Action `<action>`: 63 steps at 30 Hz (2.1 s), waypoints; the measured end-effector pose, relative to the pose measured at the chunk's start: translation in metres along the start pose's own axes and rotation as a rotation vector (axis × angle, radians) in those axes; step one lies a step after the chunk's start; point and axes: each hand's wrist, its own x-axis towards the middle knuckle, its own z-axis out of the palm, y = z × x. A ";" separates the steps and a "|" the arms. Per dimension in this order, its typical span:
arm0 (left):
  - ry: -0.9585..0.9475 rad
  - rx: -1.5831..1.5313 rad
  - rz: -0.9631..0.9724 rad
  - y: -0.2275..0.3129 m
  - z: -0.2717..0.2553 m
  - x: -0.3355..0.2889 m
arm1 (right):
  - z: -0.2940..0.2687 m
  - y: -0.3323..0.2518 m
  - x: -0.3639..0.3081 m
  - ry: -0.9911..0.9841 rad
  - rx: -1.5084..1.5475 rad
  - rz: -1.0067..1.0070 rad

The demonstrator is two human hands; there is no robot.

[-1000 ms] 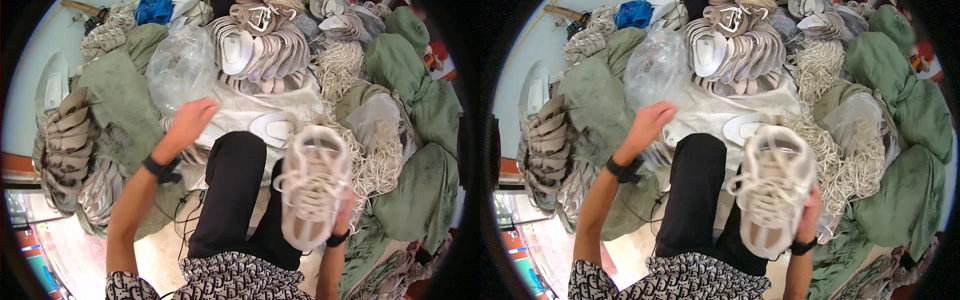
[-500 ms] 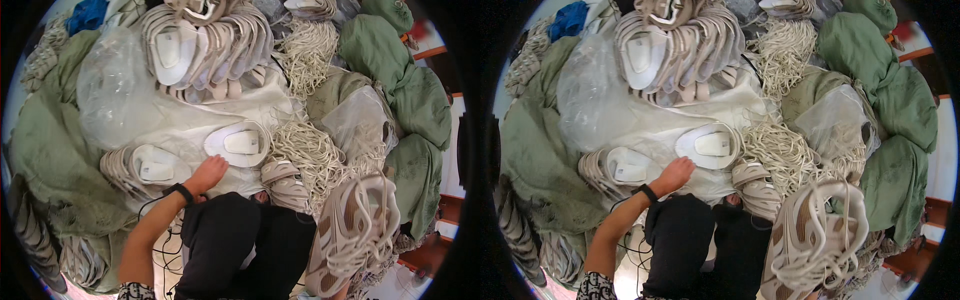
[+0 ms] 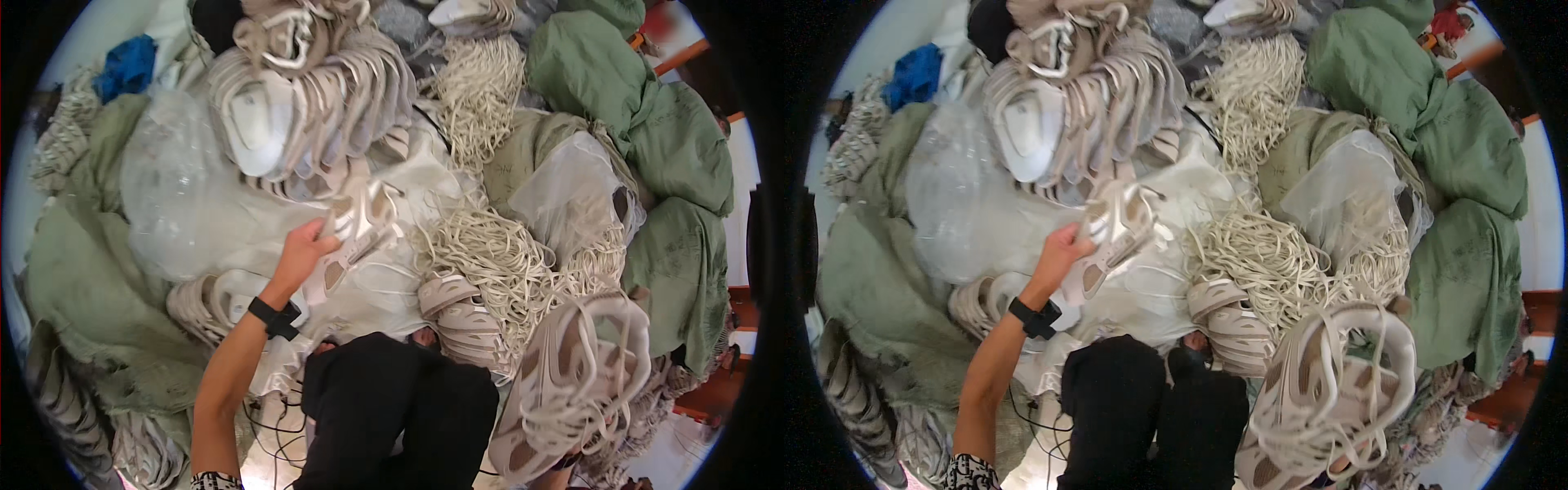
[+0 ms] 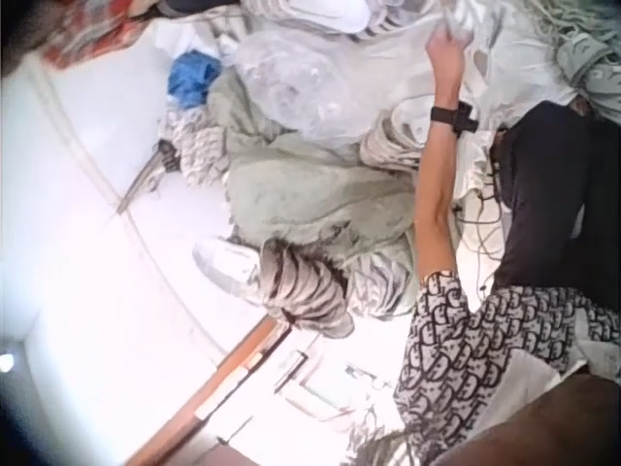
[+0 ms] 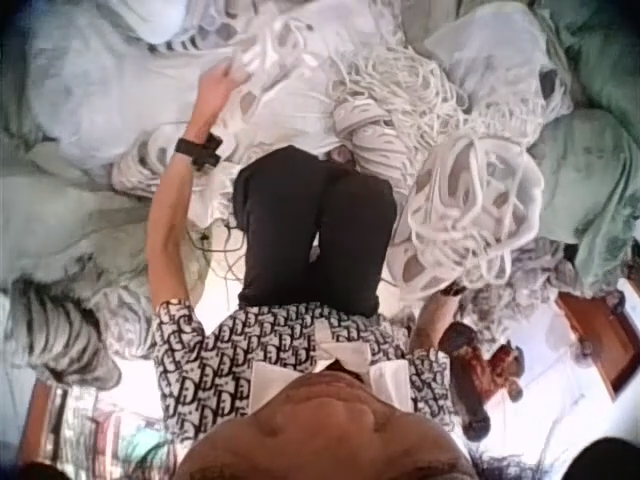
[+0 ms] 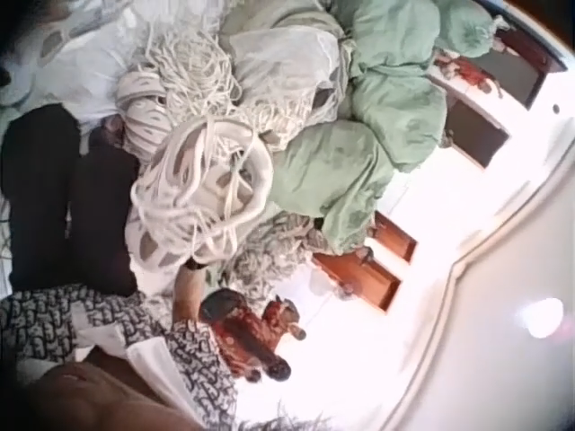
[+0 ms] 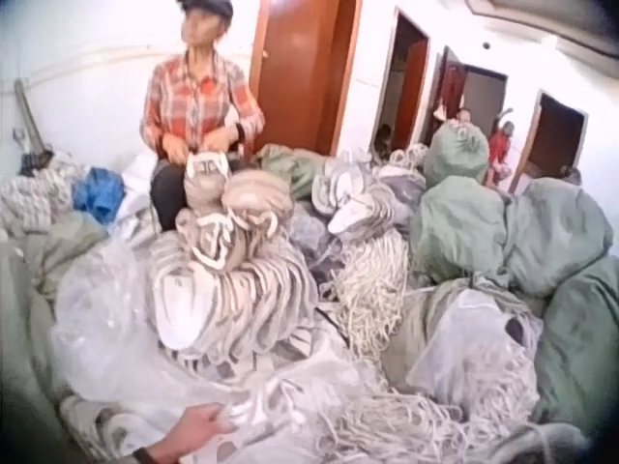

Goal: The recorder is threading laces through the eyelets of a shoe upper.

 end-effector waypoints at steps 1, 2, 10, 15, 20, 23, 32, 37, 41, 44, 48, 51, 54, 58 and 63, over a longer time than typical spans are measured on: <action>0.026 0.029 0.024 0.021 -0.022 -0.016 | 0.004 -0.008 -0.004 0.012 -0.012 -0.041; 0.081 -0.181 0.053 0.041 -0.046 -0.033 | 0.008 -0.016 -0.008 0.026 -0.023 -0.084; 0.216 -0.767 0.508 0.163 -0.117 -0.180 | 0.028 -0.229 0.044 -0.413 1.439 0.317; 0.095 -0.954 0.591 0.206 -0.106 -0.241 | 0.106 -0.248 0.068 -0.608 1.305 0.153; 0.087 -0.879 0.592 0.215 -0.024 -0.269 | 0.085 -0.265 0.043 -0.792 1.132 0.166; -0.062 -0.885 0.487 0.194 0.021 -0.272 | 0.087 -0.267 0.009 -0.964 1.560 0.238; -0.043 -0.656 0.330 0.150 0.079 -0.269 | 0.084 -0.217 -0.007 -0.716 1.896 0.162; -0.036 -0.703 0.411 0.150 0.058 -0.244 | 0.042 -0.270 0.012 -0.537 1.492 -0.290; -0.196 -0.543 0.376 0.140 0.064 -0.240 | 0.023 -0.317 0.010 -0.503 1.492 -0.708; -0.304 -0.433 0.334 0.126 0.079 -0.243 | 0.013 -0.328 0.022 -0.442 1.182 -1.017; -0.376 -0.250 0.295 0.131 0.113 -0.252 | 0.017 -0.333 0.021 -0.411 1.437 -0.797; -0.292 -0.075 0.144 0.147 0.104 -0.261 | 0.014 -0.341 0.026 -0.243 1.363 -0.707; -0.260 -0.666 0.219 0.151 0.068 -0.273 | 0.009 -0.314 0.056 -0.187 1.075 -0.797; -0.024 -0.507 0.373 0.168 0.028 -0.292 | 0.020 -0.255 0.033 -0.361 1.030 -0.393; -0.051 -0.266 0.255 0.182 0.011 -0.291 | 0.055 -0.206 -0.039 -0.539 1.889 0.462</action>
